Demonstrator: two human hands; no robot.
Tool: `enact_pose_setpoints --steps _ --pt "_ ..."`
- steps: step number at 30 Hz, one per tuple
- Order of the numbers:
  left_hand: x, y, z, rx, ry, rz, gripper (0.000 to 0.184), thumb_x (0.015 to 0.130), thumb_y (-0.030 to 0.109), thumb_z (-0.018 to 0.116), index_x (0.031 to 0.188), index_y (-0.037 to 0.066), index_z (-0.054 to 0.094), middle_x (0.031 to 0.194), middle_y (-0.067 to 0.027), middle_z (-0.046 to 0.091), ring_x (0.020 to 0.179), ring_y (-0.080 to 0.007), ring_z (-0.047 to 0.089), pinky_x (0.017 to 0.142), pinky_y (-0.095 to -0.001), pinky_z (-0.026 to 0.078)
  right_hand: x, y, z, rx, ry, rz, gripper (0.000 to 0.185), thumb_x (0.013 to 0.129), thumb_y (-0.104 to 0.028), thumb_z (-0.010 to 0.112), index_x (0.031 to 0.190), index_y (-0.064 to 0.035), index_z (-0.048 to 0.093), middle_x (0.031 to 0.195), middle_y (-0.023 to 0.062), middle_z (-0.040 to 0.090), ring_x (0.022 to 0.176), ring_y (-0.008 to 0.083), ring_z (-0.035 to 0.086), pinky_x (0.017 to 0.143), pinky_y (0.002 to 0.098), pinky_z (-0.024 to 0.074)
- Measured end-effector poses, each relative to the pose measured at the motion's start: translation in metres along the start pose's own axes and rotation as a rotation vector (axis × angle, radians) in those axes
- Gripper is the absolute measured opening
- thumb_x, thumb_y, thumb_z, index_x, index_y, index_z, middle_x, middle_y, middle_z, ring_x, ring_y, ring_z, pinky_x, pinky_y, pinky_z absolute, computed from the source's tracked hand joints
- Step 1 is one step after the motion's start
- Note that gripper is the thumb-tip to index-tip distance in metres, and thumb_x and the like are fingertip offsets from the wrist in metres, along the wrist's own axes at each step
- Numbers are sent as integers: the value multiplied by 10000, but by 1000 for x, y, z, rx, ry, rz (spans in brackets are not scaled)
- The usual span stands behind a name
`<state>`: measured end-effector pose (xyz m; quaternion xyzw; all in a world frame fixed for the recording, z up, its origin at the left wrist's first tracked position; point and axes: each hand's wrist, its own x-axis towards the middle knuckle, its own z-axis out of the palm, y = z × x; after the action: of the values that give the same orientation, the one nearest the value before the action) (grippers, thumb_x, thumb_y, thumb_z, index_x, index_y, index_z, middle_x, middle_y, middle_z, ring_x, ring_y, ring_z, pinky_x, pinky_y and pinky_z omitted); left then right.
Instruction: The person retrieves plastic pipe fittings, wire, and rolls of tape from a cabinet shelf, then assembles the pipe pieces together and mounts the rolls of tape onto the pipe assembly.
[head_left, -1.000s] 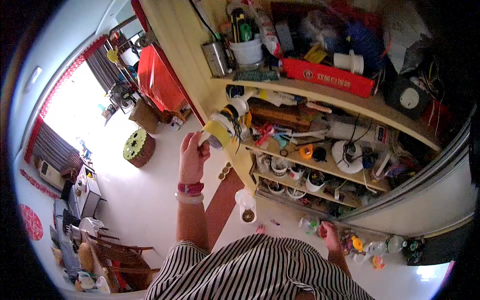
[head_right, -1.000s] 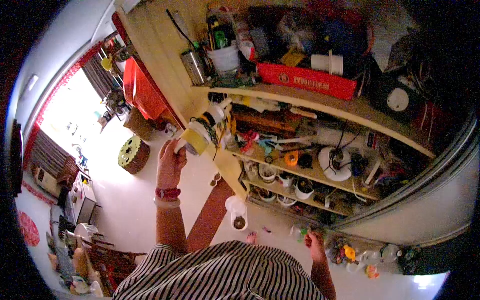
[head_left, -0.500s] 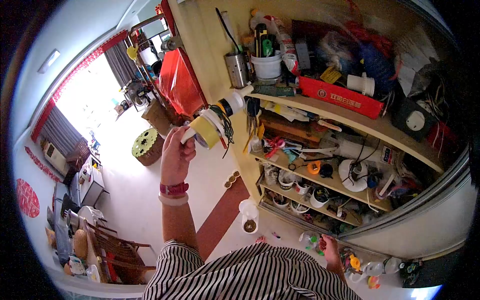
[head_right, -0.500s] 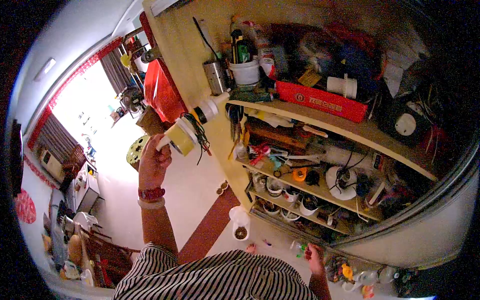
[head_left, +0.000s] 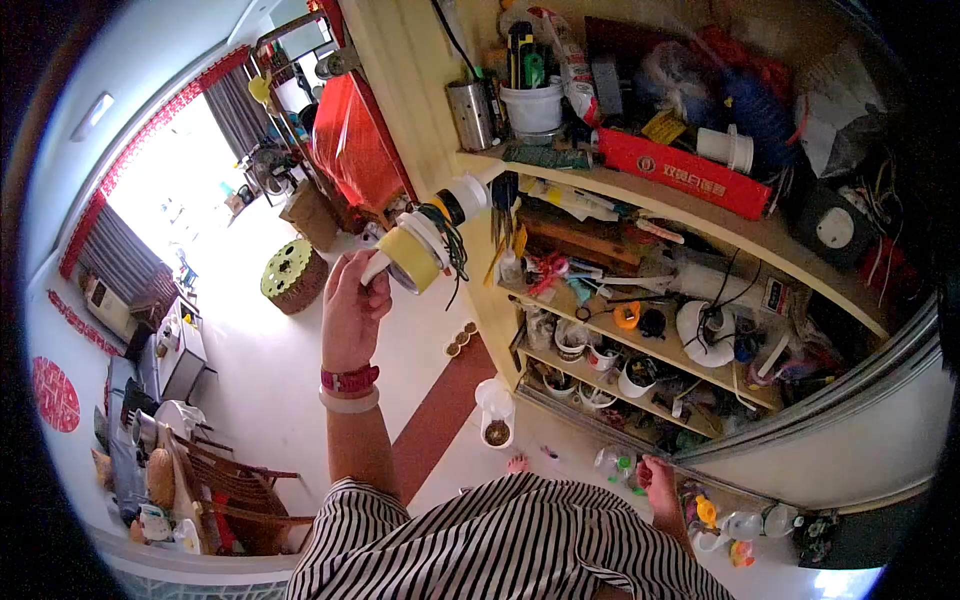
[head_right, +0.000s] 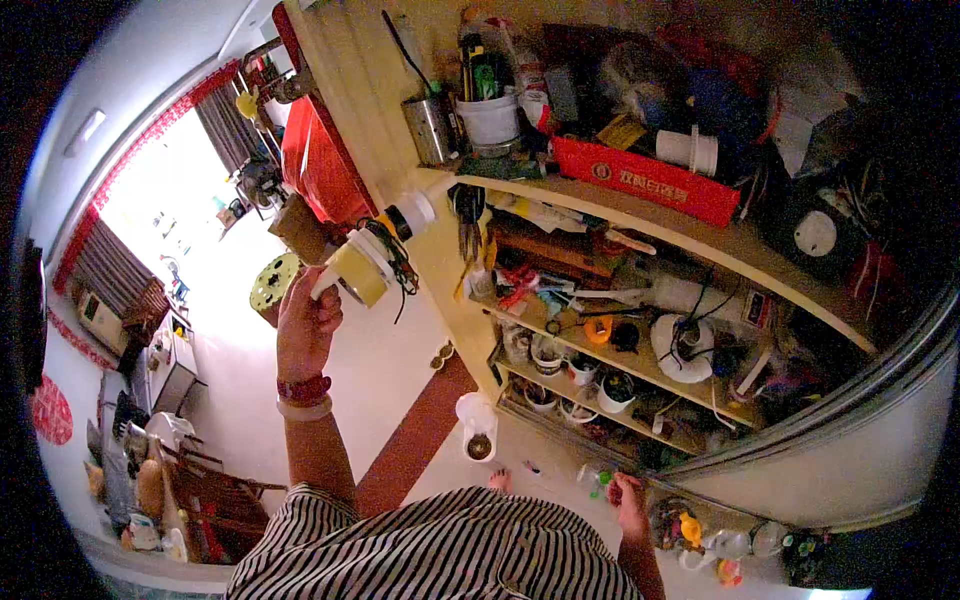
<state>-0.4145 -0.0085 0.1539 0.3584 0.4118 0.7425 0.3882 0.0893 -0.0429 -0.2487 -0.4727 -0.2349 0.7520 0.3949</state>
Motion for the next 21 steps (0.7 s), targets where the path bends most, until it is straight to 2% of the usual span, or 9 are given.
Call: enact_pose_setpoints --steps 8,12,14,15,18,21 --pt "-3 -3 2 -24 -7 -3 203 1004 234 514 1090 62 583 705 -9 490 554 -63 405 445 -185 329 -5 5 0 73 147 42 101 961 -130 554 897 -56 583 725 41 600 532 114 480 504 268 369" --pt "-6 -3 4 -16 18 -7 198 1006 229 506 1094 66 575 703 -2 476 554 -58 403 445 -183 325 -11 2 -1 12 90 4 149 964 -156 549 862 -58 596 691 36 592 533 112 479 494 272 355" --pt "-7 -5 6 -19 10 17 174 1004 220 506 1065 71 573 694 -2 493 544 -53 404 448 -185 315 -8 3 -4 -44 67 12 243 970 -188 537 771 -57 585 642 38 566 509 111 441 485 279 325" --pt "-7 -6 6 -23 5 39 153 1001 210 507 1037 77 571 686 -3 509 535 -49 406 451 -187 304 -8 7 -5 -38 59 -7 243 970 -188 537 771 -57 585 642 38 566 509 111 441 485 279 325" --pt "-7 -2 8 -25 17 29 152 1000 216 507 1026 78 567 673 2 495 524 -49 395 445 -191 295 -7 3 -1 -106 66 -10 305 985 -211 534 710 -80 521 590 1 458 473 114 351 458 311 252" --pt "-7 2 12 -3 26 25 157 998 224 507 1019 78 563 662 7 486 523 -47 392 445 -188 292 -2 5 -7 -46 18 -19 306 975 -222 556 703 -84 524 565 -4 423 464 119 339 457 308 237"
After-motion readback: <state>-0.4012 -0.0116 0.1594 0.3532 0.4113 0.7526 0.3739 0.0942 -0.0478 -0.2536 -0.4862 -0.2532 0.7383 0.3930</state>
